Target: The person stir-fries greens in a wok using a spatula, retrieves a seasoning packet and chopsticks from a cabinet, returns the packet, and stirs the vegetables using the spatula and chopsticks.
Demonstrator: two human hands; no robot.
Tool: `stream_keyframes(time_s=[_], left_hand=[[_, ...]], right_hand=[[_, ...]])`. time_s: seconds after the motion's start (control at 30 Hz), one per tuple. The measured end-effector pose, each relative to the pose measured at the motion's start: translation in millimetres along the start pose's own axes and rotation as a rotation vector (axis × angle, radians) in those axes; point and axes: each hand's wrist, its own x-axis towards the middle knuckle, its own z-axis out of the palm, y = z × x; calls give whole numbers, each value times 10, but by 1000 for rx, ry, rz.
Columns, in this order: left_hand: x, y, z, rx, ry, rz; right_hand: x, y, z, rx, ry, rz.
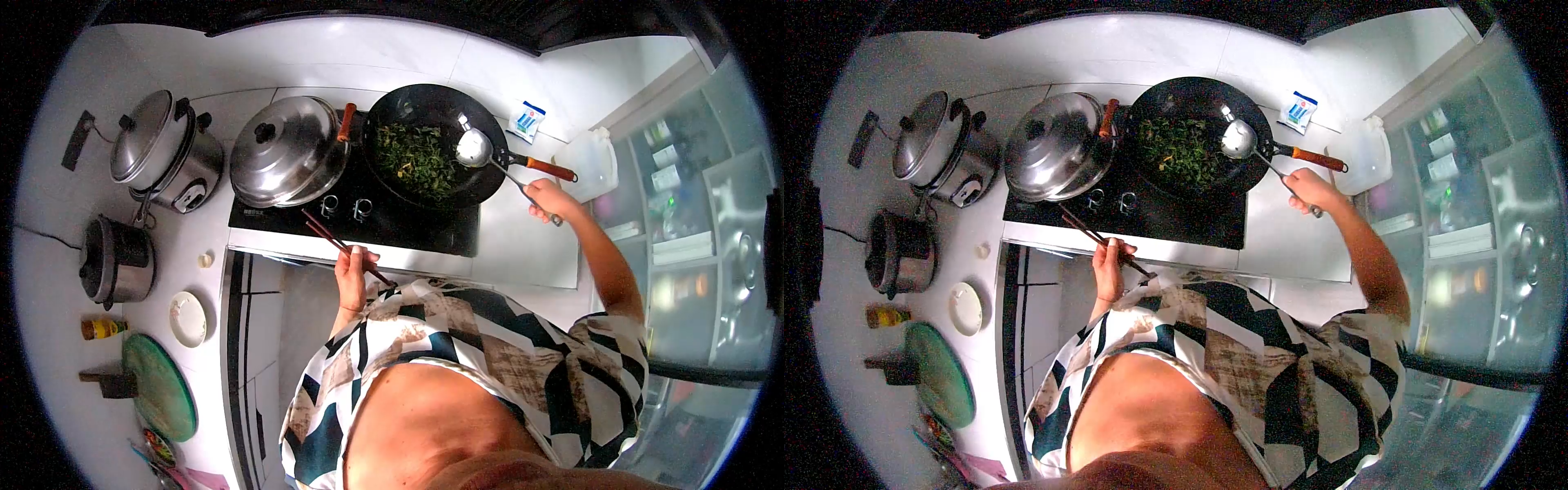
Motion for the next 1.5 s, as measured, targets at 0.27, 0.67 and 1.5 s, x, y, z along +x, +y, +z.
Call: stream_keyframes(time_s=[0.27, 0.67, 1.5], left_hand=[[-108, -110, -124, 14, 14, -19], [-152, -79, -108, 27, -24, -26], [-179, -96, -35, 50, -81, -41]], right_hand=[[253, -153, 219, -103, -474, -32], [376, 17, 693, 579, -140, -125], [827, -100, 780, 1215, -725, 35]])
